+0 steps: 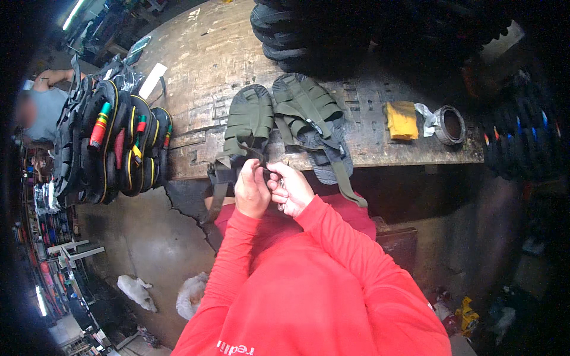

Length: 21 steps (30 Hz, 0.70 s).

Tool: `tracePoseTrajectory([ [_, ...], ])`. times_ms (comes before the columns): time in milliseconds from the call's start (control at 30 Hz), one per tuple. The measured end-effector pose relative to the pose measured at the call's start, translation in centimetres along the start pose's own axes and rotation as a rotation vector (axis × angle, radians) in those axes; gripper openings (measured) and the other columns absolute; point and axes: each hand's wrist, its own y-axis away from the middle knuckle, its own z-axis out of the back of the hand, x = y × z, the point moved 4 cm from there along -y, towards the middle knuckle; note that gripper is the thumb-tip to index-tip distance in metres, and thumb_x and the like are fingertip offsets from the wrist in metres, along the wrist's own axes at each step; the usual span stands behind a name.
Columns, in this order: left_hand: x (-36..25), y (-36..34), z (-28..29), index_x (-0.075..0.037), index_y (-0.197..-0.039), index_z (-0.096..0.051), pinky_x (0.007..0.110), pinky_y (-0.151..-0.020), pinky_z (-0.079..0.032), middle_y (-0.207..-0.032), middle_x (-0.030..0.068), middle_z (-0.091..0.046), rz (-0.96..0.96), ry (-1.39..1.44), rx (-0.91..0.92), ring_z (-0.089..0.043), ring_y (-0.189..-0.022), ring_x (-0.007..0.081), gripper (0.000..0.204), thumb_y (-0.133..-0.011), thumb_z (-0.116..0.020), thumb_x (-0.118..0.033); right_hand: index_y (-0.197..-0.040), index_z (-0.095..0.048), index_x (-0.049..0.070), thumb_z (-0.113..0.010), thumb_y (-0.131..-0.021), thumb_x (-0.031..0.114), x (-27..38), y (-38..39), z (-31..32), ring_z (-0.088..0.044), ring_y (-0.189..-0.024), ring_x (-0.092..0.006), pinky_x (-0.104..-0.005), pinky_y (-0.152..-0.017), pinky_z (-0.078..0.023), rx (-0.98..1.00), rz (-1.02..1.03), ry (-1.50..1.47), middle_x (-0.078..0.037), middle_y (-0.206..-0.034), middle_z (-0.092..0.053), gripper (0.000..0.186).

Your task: The person sits on the floor and repairs several pairs of sandals. They use a small tool to adjust straps and a brush to apply a dark substance to the soles. The person handles black, green, and red sandals, stacking them after each repair.

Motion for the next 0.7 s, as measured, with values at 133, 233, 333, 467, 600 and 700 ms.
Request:
tracePoseTrajectory([
  [133,-0.2,-0.2,-0.1,0.002,-0.138,-0.046,0.043,-0.076,-0.056,-0.102,0.022,-0.067,-0.012,-0.047,-0.02,-0.068,-0.087,0.0379,0.044,-0.096,-0.061,0.001,-0.074,-0.051,0.013,-0.069,-0.093,0.021,3.1,4.9,-0.6,-0.033,-0.036,-0.0061,-0.0242,-0.033,-0.026,-0.136,0.22,0.193,0.001,-0.054,-0.048,0.027],
  [233,-0.4,-0.3,0.0,0.002,-0.145,-0.04,0.042,-0.081,-0.056,-0.109,0.0219,-0.068,0.036,-0.049,-0.019,-0.069,-0.093,0.0367,0.053,-0.098,-0.063,-0.002,-0.075,-0.057,0.01,-0.068,-0.094,0.015,7.3,12.2,1.3,-0.037,-0.038,-0.0037,-0.0224,-0.034,-0.025,-0.444,0.551,0.338,-0.001,-0.059,-0.055,0.022],
  [333,-0.5,-0.4,0.4,0.003,-0.152,-0.032,0.042,-0.088,-0.053,-0.11,0.0214,-0.067,0.074,0.018,0.053,-0.066,-0.098,0.0348,0.066,-0.096,-0.066,-0.007,-0.076,-0.058,0.007,-0.065,-0.095,0.015,8.9,14.6,2.5,-0.038,-0.036,-0.0053,-0.0233,-0.034,-0.026,-0.477,0.63,0.495,0.0,-0.058,-0.054,0.022],
  [467,0.3,-1.0,2.2,0.003,-0.151,-0.038,0.041,-0.092,-0.05,-0.107,0.0169,-0.067,0.313,0.2,0.147,-0.063,-0.1,0.0317,0.056,-0.1,-0.058,-0.008,-0.079,-0.052,0.008,-0.06,-0.097,0.016,9.3,12.1,2.1,-0.043,-0.041,-0.0054,-0.0209,-0.036,-0.033,-0.257,0.699,0.211,-0.018,-0.111,-0.072,0.021],
  [600,0.3,-2.4,3.3,0.005,-0.147,-0.044,0.041,-0.076,-0.054,-0.09,0.0182,-0.068,0.373,0.24,0.214,-0.067,-0.078,0.0317,0.052,-0.099,-0.058,-0.009,-0.089,-0.06,0.005,-0.059,-0.102,0.026,9.7,9.1,-1.4,-0.04,-0.041,-0.0041,-0.021,-0.036,-0.03,-0.016,0.694,0.055,-0.016,-0.106,-0.072,0.025],
  [700,0.8,-3.5,2.6,0.009,-0.135,-0.056,0.045,-0.073,-0.053,-0.087,0.0238,-0.069,0.44,0.063,0.196,-0.069,-0.08,0.0379,0.046,-0.1,-0.058,-0.02,-0.094,-0.066,0.004,-0.071,-0.098,0.027,9.4,6.6,-4.5,-0.043,-0.042,-0.0037,-0.0218,-0.037,-0.031,0.139,0.738,0.224,-0.002,-0.079,-0.064,0.024],
])
